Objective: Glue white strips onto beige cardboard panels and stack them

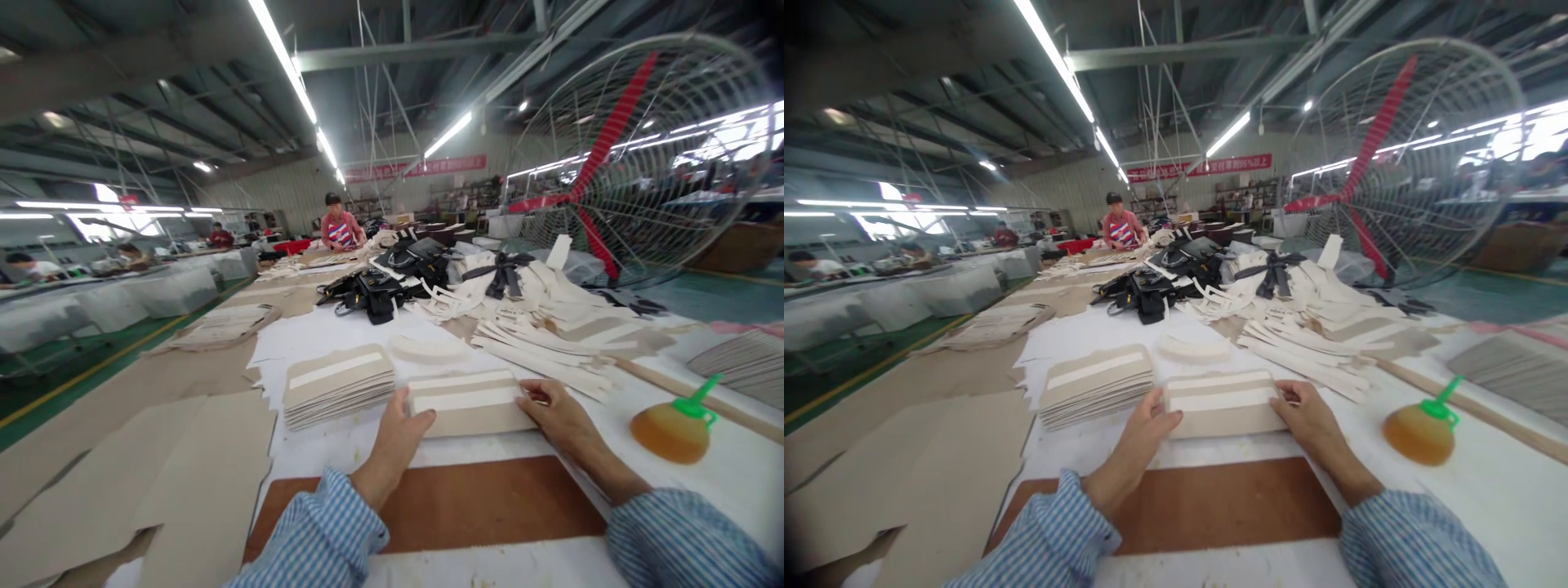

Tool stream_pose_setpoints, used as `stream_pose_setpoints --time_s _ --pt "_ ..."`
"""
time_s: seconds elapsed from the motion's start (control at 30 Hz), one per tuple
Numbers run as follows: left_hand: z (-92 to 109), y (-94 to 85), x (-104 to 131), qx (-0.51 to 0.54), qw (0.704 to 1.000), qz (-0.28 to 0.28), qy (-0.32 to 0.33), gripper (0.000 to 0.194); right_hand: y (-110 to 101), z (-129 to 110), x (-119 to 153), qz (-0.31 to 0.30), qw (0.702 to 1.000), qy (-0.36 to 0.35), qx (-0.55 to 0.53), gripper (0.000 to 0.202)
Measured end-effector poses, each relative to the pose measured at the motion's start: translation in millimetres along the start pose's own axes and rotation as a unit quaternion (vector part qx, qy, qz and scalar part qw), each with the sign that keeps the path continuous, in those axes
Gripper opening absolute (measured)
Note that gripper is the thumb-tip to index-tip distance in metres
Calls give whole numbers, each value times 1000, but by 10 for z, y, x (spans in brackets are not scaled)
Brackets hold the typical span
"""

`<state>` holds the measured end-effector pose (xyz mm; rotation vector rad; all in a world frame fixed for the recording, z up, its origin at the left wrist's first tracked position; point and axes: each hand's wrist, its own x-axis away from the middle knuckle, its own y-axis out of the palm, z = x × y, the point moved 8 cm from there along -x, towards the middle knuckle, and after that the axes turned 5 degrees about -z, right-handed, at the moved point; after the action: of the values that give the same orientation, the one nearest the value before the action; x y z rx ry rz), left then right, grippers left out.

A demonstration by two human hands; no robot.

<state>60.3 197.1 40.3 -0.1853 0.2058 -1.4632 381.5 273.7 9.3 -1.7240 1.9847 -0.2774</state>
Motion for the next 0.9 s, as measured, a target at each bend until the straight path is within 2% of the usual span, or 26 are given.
stream_pose_setpoints --time_s 0.07,0.13,0.23,0.33,0.43,0.53,0.63,0.7,0.8,0.9 --pt "-63 -57 42 -31 999 19 -23 65 -23 17 -20 33 998 -40 40 34" --pt "-28 -106 177 -50 998 24 -27 62 -20 2 -5 46 993 -83 69 31" --pt "92 -89 462 -53 998 -13 -10 59 31 -75 46 40 984 -141 100 28" --pt "137 -45 707 -67 995 -66 30 65 83 -207 98 35 974 -188 124 26" --pt "3 -99 816 -104 990 -77 59 64 129 -381 147 23 965 -222 137 26" --pt "-187 -256 807 -109 991 -38 67 57 211 -619 216 -20 960 -242 137 25" --pt "-230 -537 721 -113 990 31 84 51 360 -949 299 -82 962 -232 114 24" --pt "-187 -847 621 -130 983 97 88 50 534 -1189 334 -131 966 -208 77 23" --pt "-129 -1418 426 -153 967 192 72 52 932 -1486 309 -201 964 -171 22 28" --pt "-177 -1883 246 -179 951 249 31 48 1378 -1632 149 -226 962 -154 3 34"
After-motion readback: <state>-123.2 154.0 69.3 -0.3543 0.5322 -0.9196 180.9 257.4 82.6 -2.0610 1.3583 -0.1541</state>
